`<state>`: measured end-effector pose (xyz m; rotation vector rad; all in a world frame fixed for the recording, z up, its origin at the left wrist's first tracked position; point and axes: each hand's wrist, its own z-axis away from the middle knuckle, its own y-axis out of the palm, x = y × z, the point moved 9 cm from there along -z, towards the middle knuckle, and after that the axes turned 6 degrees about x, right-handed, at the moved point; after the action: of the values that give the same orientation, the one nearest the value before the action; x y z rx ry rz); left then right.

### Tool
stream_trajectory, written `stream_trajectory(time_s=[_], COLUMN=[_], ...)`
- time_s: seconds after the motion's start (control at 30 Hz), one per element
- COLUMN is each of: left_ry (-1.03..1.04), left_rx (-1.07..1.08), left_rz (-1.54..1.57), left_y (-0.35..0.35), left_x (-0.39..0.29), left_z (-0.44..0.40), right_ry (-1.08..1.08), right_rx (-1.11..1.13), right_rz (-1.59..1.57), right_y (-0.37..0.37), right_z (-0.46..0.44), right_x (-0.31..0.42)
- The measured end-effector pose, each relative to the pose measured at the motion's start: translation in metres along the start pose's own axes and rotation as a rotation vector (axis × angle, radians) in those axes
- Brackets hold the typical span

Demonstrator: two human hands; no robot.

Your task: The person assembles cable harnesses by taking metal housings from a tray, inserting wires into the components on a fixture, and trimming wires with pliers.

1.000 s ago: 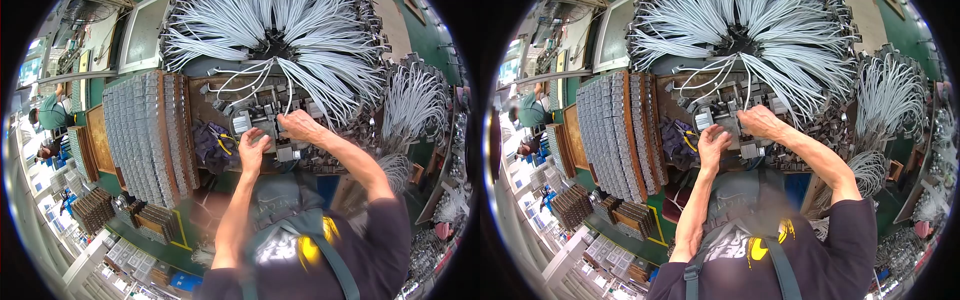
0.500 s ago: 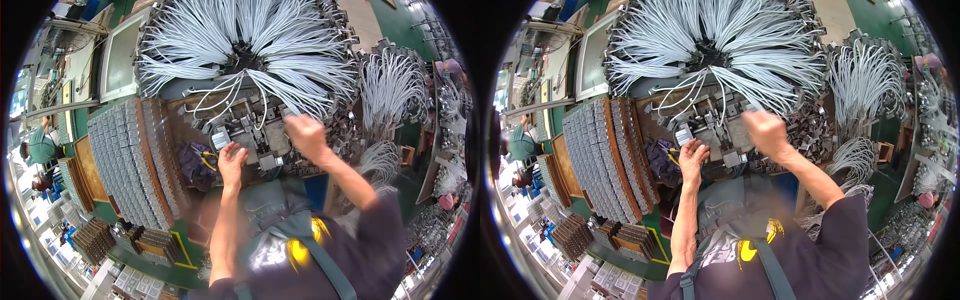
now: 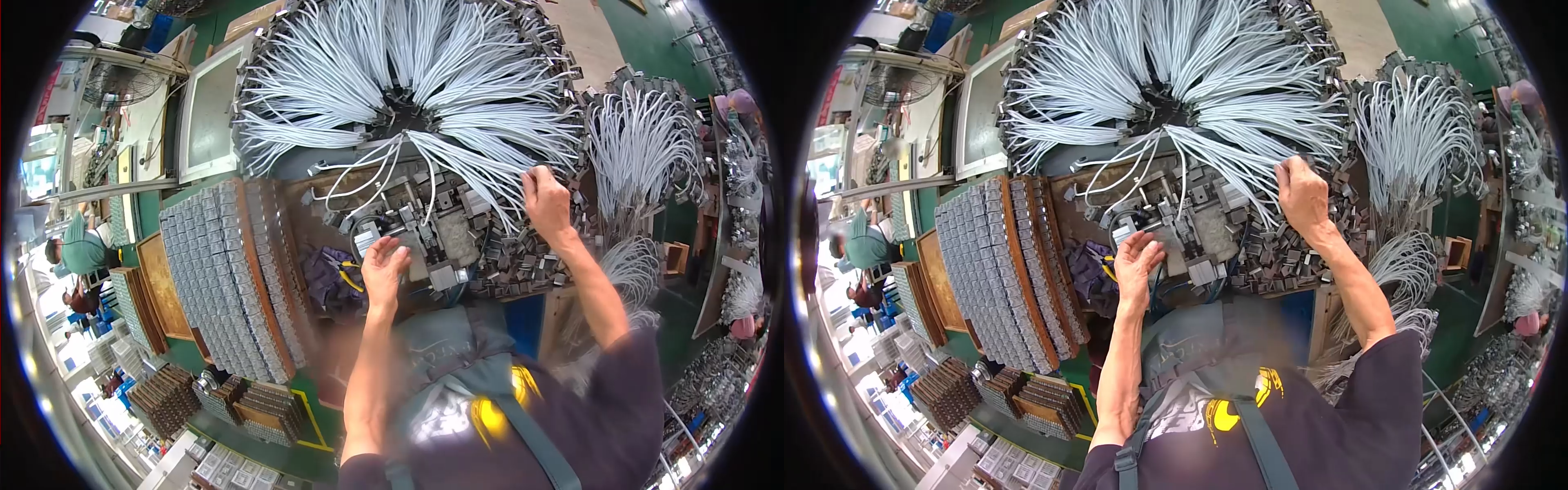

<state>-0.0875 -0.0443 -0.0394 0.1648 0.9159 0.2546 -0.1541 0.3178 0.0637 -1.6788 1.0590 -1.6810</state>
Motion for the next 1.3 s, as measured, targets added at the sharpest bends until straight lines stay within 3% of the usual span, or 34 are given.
stream_trajectory(time_s=[0.07,0.13,0.2,0.27,0.33,0.4,0.47,0.5,0.53,0.57,0.6,0.63,0.67,0.73,0.87,0.9,1.0,1.1,1.2,1.27,1.3], left_ry=[0.018,0.148,0.311,0.397,0.573,0.740,0.706,0.570,0.431,0.434,0.279,0.125,0.121,0.101,0.044,0.088,0.155,0.206,0.342,0.527,0.565], left_rx=[-0.021,0.075,0.082,-0.106,-0.334,-0.609,-0.826,-0.912,-0.992,-0.991,-0.993,-0.989,-0.984,-0.826,-0.605,-0.662,-0.679,-0.789,-0.882,-0.736,-0.725], left_rz=[-0.015,-0.096,-0.160,-0.524,-0.729,-0.858,-0.734,-0.699,-0.660,-0.661,-0.599,-0.534,-0.534,-0.141,-0.169,-0.139,-0.072,-0.139,-0.219,-0.174,-0.136], left_y=[-0.008,-0.012,-0.038,-0.083,-0.157,-0.274,-0.406,-0.466,-0.516,-0.545,-0.578,-0.593,-0.601,-0.605,-0.630,-0.629,-0.625,-0.619,-0.637,-0.569,-0.516], left_x=[-0.017,-0.056,-0.109,-0.179,-0.241,-0.285,-0.307,-0.308,-0.304,-0.301,-0.286,-0.272,-0.266,-0.235,-0.213,-0.212,-0.210,-0.220,-0.241,-0.279,-0.295], left_z=[0.001,0.005,0.016,0.042,0.066,0.090,0.115,0.124,0.134,0.138,0.138,0.138,0.140,0.125,0.100,0.100,0.106,0.122,0.137,0.131,0.123], right_ry=[-0.193,-0.317,-0.192,-0.214,0.032,0.089,-0.342,-0.246,-0.247,-0.232,-0.214,-0.330,-0.323,-0.510,-0.622,-0.681,-0.574,-0.463,-0.358,-0.399,-0.256], right_rx=[0.088,0.375,0.595,0.409,0.652,0.767,0.897,1.051,1.050,1.130,1.208,1.175,1.175,1.211,1.206,1.123,1.152,1.033,1.152,1.217,1.401], right_rz=[0.005,-0.002,0.126,-0.195,-0.423,-0.512,-0.487,-0.495,-0.497,-0.436,-0.373,-0.241,-0.238,0.154,0.290,0.256,0.354,0.480,0.386,0.092,0.040], right_y=[0.006,0.034,0.059,0.046,0.036,0.040,0.037,0.046,0.051,0.061,0.070,0.073,0.075,0.082,0.097,0.091,0.093,0.079,0.064,0.072,0.078], right_z=[0.008,0.027,0.044,0.040,0.039,0.048,0.056,0.060,0.058,0.062,0.067,0.071,0.073,0.082,0.091,0.088,0.089,0.076,0.070,0.068,0.061], right_x=[0.025,0.049,0.040,0.048,0.076,0.090,0.140,0.142,0.147,0.146,0.144,0.147,0.151,0.155,0.134,0.134,0.093,0.072,0.074,0.080,0.094])
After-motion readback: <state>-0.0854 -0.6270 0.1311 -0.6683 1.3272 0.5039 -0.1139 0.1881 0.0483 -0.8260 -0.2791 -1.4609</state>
